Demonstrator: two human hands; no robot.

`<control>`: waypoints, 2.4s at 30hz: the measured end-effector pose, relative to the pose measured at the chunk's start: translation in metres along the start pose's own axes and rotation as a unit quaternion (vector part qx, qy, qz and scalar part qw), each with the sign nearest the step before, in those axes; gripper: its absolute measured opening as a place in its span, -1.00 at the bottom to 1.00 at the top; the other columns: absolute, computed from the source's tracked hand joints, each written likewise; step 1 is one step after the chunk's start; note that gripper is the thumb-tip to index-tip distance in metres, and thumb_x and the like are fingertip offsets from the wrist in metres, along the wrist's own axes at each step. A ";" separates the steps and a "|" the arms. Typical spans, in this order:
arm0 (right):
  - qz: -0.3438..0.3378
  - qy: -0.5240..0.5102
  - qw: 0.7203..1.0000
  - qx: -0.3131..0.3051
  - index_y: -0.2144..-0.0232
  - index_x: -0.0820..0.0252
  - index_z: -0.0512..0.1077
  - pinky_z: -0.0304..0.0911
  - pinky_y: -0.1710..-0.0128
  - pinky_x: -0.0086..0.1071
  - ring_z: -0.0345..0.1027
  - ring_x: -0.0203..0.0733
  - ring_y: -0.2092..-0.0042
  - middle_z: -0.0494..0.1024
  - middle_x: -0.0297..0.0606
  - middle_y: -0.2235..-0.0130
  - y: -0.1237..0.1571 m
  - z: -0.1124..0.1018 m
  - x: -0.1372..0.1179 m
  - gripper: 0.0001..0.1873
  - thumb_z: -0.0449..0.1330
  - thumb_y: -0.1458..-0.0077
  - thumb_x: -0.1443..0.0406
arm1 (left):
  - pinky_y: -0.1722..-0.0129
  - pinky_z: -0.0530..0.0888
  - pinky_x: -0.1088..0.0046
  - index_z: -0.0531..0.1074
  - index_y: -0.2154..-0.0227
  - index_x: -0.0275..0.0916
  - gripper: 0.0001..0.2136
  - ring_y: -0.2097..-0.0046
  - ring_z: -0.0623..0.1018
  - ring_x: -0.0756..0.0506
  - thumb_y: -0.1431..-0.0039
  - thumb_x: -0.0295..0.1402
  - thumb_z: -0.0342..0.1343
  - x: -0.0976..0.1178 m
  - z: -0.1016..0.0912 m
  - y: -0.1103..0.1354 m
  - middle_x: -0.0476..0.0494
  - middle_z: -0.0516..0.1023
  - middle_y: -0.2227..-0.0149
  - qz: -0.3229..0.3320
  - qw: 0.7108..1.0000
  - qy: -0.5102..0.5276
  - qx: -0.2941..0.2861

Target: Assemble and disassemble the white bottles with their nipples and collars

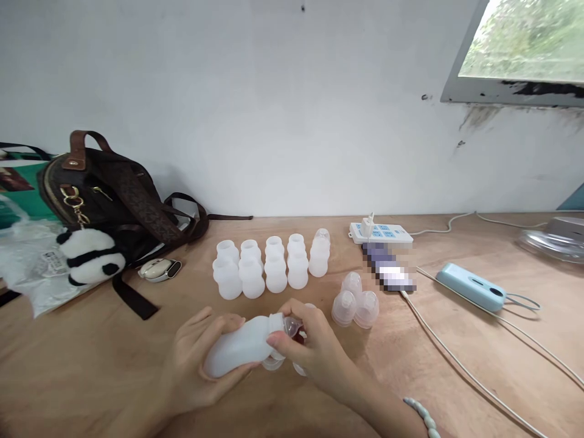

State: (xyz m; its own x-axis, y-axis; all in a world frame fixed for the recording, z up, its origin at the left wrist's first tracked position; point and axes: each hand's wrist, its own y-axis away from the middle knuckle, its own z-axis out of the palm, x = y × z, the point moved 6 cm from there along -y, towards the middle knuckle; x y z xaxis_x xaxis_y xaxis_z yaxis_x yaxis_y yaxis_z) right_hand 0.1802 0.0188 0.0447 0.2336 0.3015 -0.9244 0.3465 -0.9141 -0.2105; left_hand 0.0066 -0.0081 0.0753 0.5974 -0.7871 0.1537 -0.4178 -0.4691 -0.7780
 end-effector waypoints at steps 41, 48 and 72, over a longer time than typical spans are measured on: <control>-0.306 0.111 0.944 0.052 -0.15 -0.10 0.32 0.42 0.01 -0.19 0.34 -0.06 -0.11 0.36 -0.15 -0.11 0.022 -0.012 -0.044 -0.53 0.09 -0.29 0.46 | 0.72 0.22 0.64 0.38 0.41 -0.26 -0.48 0.61 0.43 0.01 0.10 0.15 0.28 -0.027 0.046 0.021 -0.10 0.53 0.57 -0.493 0.642 0.563 -0.167; -0.300 0.077 0.935 0.170 -0.06 -0.08 0.34 0.33 0.00 -0.09 0.28 0.02 -0.10 0.35 -0.14 -0.05 0.022 -0.042 -0.046 -0.61 0.16 -0.24 0.42 | 0.73 0.20 0.61 0.47 0.36 -0.28 -0.48 0.65 0.36 0.03 0.03 0.17 0.20 -0.032 0.031 0.014 -0.10 0.50 0.60 -0.531 0.607 0.581 -0.113; -0.064 0.287 0.941 0.166 0.23 0.08 0.51 0.20 0.47 -0.33 0.35 -0.16 0.41 0.52 -0.26 0.41 -0.002 -0.135 -0.068 -0.68 0.17 -0.19 0.00 | -0.01 0.33 0.25 0.36 -0.02 -0.09 -0.75 0.00 0.47 -0.20 -0.38 -0.16 -0.03 -0.029 -0.002 0.005 -0.14 0.54 0.06 -0.250 0.940 0.231 0.029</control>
State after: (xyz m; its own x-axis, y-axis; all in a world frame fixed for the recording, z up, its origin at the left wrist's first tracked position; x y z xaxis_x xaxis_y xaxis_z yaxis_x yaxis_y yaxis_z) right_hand 0.2864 0.0365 0.1511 0.6943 0.4251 -0.5807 0.1247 -0.8658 -0.4847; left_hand -0.0144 0.0117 0.0684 0.3422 -0.5709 0.7463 -0.1184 -0.8141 -0.5685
